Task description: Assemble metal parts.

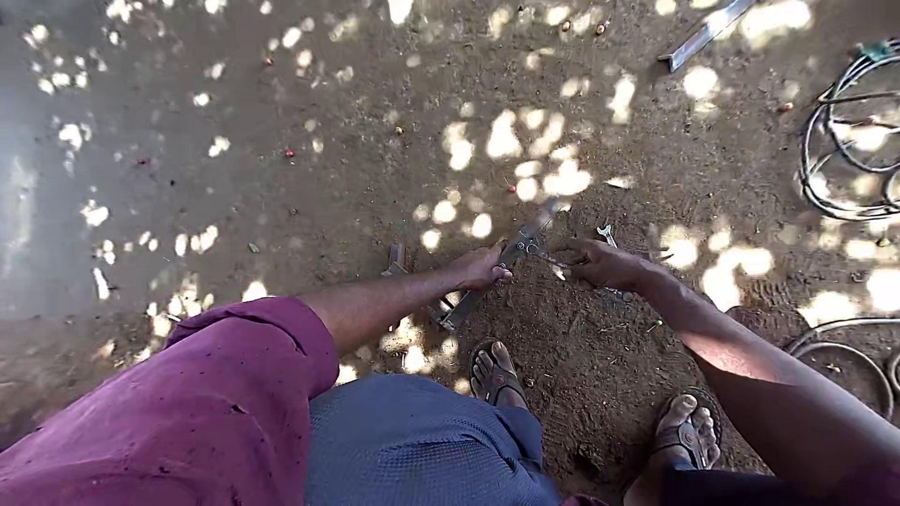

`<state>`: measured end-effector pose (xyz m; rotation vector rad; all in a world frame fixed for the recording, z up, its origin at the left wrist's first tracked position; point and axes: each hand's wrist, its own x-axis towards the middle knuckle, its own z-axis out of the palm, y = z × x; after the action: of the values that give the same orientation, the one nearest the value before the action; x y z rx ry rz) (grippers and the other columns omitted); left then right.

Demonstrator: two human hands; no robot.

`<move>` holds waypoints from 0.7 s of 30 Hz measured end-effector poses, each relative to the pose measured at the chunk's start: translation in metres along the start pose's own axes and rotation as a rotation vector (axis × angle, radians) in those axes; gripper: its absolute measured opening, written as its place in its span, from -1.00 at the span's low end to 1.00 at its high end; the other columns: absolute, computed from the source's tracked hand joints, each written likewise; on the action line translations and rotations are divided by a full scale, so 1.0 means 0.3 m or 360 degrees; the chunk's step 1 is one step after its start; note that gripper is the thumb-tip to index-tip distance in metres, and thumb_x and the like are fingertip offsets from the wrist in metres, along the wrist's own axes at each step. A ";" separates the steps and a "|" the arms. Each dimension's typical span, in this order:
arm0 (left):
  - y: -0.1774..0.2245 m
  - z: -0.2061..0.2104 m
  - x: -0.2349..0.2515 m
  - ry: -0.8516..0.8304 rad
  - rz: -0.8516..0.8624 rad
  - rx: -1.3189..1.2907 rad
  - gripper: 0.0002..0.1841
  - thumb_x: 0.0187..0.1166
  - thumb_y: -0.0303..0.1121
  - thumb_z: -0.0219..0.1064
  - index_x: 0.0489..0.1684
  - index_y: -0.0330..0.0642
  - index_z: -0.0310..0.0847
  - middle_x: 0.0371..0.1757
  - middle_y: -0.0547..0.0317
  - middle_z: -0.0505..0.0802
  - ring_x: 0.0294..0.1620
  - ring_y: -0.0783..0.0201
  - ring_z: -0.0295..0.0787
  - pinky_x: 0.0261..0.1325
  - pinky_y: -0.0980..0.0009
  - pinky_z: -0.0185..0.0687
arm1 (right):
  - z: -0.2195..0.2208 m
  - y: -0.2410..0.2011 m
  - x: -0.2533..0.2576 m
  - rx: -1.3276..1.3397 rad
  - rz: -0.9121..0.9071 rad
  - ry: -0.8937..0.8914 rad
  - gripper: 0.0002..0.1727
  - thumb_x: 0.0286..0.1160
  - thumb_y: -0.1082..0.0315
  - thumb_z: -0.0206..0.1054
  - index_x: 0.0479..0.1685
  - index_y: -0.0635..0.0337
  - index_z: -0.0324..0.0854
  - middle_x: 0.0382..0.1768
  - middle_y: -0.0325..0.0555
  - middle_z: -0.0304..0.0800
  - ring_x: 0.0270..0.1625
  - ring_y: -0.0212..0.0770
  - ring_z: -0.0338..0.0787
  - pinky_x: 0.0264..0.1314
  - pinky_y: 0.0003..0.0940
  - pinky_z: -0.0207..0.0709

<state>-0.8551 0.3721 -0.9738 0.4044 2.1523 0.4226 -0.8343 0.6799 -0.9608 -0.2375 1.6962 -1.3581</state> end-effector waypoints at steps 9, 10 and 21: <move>-0.006 0.013 0.013 0.0035 -0.0016 0.0052 -0.30 0.67 0.05 0.32 0.69 -0.15 0.25 0.22 -0.20 0.79 0.25 -0.19 0.78 0.30 -0.31 0.63 | 0.012 -0.005 0.019 -0.0101 -0.0077 0.0045 -0.60 0.80 0.34 0.17 0.56 0.08 0.47 -0.35 0.03 0.75 -0.58 -0.15 0.65 -0.54 -0.25 0.61; -0.006 0.014 0.014 0.0030 -0.0030 0.0051 -0.30 0.68 0.05 0.32 0.69 -0.15 0.24 0.20 -0.21 0.80 0.23 -0.20 0.78 0.28 -0.31 0.64 | 0.013 -0.009 0.033 -0.0216 -0.0054 0.0074 -0.58 0.81 0.32 0.16 0.59 0.03 0.47 -0.37 0.01 0.75 -0.60 -0.14 0.65 -0.53 -0.21 0.63; -0.006 0.004 0.004 0.0047 0.0015 0.0002 -0.30 0.70 0.01 0.30 0.75 -0.14 0.22 0.32 -0.22 0.76 0.33 -0.19 0.75 0.39 -0.29 0.58 | -0.091 -0.130 0.133 -0.1496 0.0025 0.0291 -0.72 0.73 0.09 0.24 0.25 -0.32 0.79 0.09 -0.03 0.88 0.20 0.16 0.82 0.20 0.42 0.57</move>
<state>-0.8549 0.3711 -0.9761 0.4119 2.1798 0.4350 -0.8916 0.6582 -0.9495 -0.6343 2.3856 -0.4837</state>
